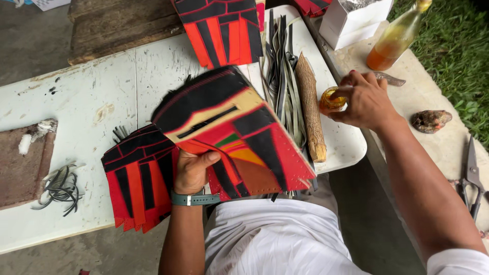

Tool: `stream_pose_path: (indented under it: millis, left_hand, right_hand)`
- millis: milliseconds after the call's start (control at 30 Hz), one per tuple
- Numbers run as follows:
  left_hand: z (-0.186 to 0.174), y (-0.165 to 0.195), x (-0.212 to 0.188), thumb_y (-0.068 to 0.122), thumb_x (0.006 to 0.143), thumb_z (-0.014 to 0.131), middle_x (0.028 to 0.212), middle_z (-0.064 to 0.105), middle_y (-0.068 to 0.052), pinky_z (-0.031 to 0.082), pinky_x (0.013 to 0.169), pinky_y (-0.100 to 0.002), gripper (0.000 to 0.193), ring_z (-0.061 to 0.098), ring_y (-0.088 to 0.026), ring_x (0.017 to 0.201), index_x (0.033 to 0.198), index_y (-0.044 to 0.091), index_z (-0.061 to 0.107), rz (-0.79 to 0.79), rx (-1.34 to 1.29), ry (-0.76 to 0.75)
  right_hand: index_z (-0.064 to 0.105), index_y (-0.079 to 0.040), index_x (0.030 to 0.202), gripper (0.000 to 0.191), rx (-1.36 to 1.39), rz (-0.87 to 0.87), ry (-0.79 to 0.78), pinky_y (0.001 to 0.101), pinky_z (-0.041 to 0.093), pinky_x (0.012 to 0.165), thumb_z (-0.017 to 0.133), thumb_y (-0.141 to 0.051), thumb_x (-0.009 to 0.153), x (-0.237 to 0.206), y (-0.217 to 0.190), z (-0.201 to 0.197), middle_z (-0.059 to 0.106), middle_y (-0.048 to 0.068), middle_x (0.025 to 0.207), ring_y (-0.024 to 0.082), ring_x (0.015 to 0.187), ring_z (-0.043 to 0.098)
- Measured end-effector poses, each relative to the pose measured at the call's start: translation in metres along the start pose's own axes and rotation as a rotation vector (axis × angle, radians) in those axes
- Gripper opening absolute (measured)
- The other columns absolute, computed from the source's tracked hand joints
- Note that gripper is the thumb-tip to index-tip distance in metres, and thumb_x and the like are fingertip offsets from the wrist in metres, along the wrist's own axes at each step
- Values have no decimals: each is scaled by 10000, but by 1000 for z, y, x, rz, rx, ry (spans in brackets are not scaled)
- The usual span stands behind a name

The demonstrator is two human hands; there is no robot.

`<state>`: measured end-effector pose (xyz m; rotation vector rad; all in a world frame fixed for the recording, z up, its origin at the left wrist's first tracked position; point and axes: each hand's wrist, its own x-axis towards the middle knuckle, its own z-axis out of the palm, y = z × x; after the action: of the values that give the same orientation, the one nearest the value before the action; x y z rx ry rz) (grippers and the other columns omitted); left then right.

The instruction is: The person holds a patchwork leather bag, applies a substance from a small jar along its edges, and trims the edge with scissors. They then flip through a stack of finished bags, turning each one over and setting it back on the table.

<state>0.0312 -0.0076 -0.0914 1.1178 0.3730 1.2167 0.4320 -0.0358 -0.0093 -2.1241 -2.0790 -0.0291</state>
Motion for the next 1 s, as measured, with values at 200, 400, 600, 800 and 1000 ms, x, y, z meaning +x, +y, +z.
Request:
stream_pose_path:
  millis: [200,400,600,800,1000]
  left_hand:
    - [-6,-22,9,-30,863,772,1373,659,-80,459,1128,-380,593,620,-220,1255,1420,28,579,88,-152,143]
    - [2,-32,14,101,804,805,1413,614,-44,397,1164,-372,701,560,-217,1320,1454,50,550,1,-140,192]
    - [21,-26,23,166,731,834,1340,652,-44,423,1118,-374,754,599,-222,1255,1422,51,555,-68,-159,138]
    - [25,-17,22,146,800,853,1333,673,-83,425,1129,-364,689,606,-227,1252,1415,-5,581,-105,-73,49]
    - [24,-17,20,149,766,876,1356,646,-60,413,1145,-365,758,584,-222,1276,1438,33,545,-84,-129,91]
  right_hand:
    - [810,-249,1131,563,-9,0,-45,479,306,1043,874,-543,656,6,-4,-4,568,30,1363,317,1267,425]
    - [805,-259,1186,565,26,20,74,478,324,1047,852,-447,656,-36,18,-7,552,79,1398,346,1278,431]
    - [672,-155,1332,571,1007,-327,201,478,241,1279,761,-412,831,-79,-19,-41,470,144,1505,309,1500,375]
    - [639,-90,1405,706,1007,-547,153,485,261,1193,677,-419,781,-94,-85,-51,423,190,1552,312,1419,400]
    - [724,-148,1316,570,937,-614,216,490,273,1265,649,-428,825,-95,-102,-67,485,164,1549,334,1478,438]
